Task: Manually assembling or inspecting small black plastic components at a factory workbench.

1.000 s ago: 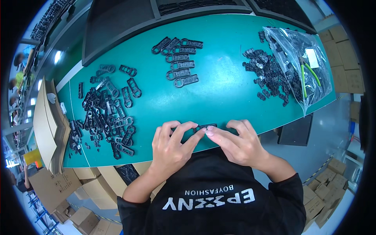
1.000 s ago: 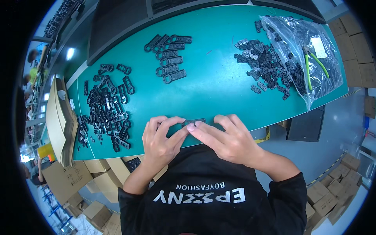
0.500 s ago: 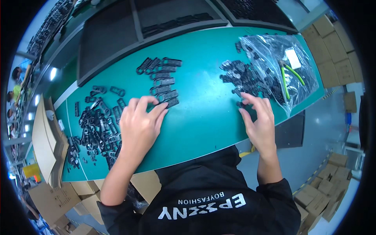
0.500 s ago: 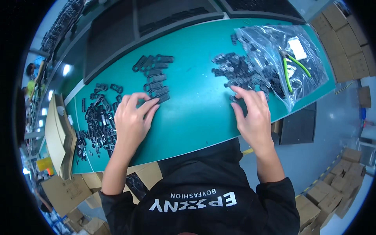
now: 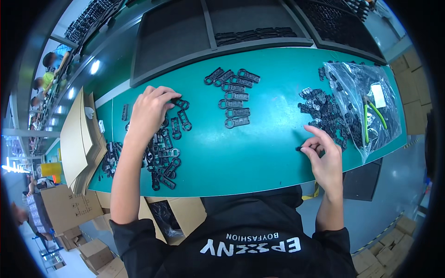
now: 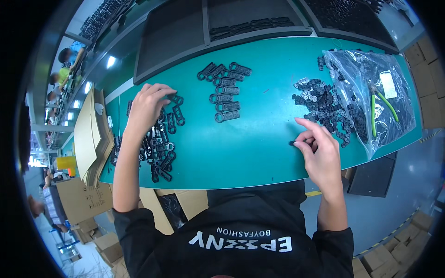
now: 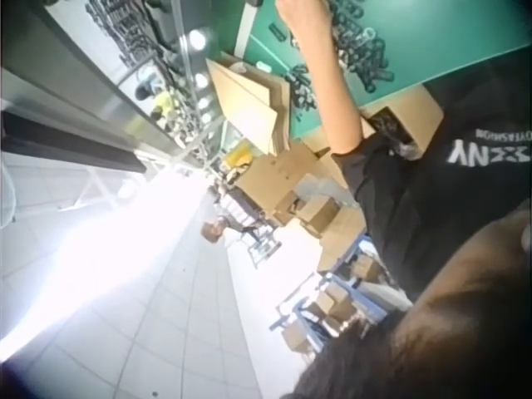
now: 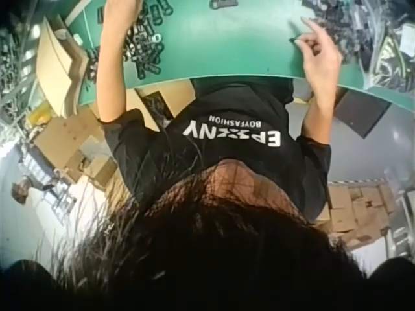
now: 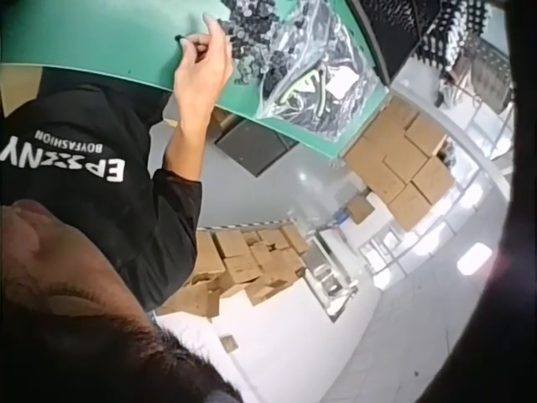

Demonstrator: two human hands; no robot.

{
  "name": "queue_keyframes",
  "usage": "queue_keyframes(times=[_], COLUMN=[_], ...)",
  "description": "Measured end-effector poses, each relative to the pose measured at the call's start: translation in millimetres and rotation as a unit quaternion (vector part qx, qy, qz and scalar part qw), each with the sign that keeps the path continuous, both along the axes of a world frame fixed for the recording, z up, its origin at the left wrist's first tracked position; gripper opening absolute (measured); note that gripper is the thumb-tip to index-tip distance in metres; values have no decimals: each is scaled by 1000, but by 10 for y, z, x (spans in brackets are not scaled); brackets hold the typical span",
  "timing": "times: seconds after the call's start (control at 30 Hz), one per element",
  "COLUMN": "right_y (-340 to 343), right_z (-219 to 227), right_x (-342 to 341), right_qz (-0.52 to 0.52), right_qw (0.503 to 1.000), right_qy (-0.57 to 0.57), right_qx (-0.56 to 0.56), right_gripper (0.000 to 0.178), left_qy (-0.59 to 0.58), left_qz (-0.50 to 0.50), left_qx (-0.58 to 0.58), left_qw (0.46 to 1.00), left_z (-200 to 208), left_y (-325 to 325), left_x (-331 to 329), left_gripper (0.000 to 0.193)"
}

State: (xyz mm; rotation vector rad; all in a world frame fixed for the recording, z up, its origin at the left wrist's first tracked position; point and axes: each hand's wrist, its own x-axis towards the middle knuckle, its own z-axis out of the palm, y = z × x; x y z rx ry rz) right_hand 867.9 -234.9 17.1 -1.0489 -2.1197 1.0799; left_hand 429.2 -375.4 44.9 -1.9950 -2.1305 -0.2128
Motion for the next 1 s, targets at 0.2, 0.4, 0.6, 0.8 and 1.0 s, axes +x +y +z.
queue_keyframes(times=[0.2,0.4,0.6,0.8,1.0], right_y=[19,27,-21,-119,-283], right_z=[42,112,140,229,215], right_x=[-40,-121,-95,-96,-367], right_qz=[8,6,8,9,108], right_qw=[999,998,997,995,994], right_qy=[-49,-65,-79,-51,-19], right_qx=[6,0,-6,-84,-21], right_gripper=[67,76,83,80,81], left_qy=[-27,-102,-182,-210,-332], left_qz=[6,51,148,2,-18], left_qx=[11,-8,-66,63,35], left_qw=[1000,993,970,976,942], left_z=[-36,-21,59,144,-159], left_y=[107,134,120,-181,-508], left_x=[-45,188,491,1033,1912], left_gripper=[30,19,24,39,57])
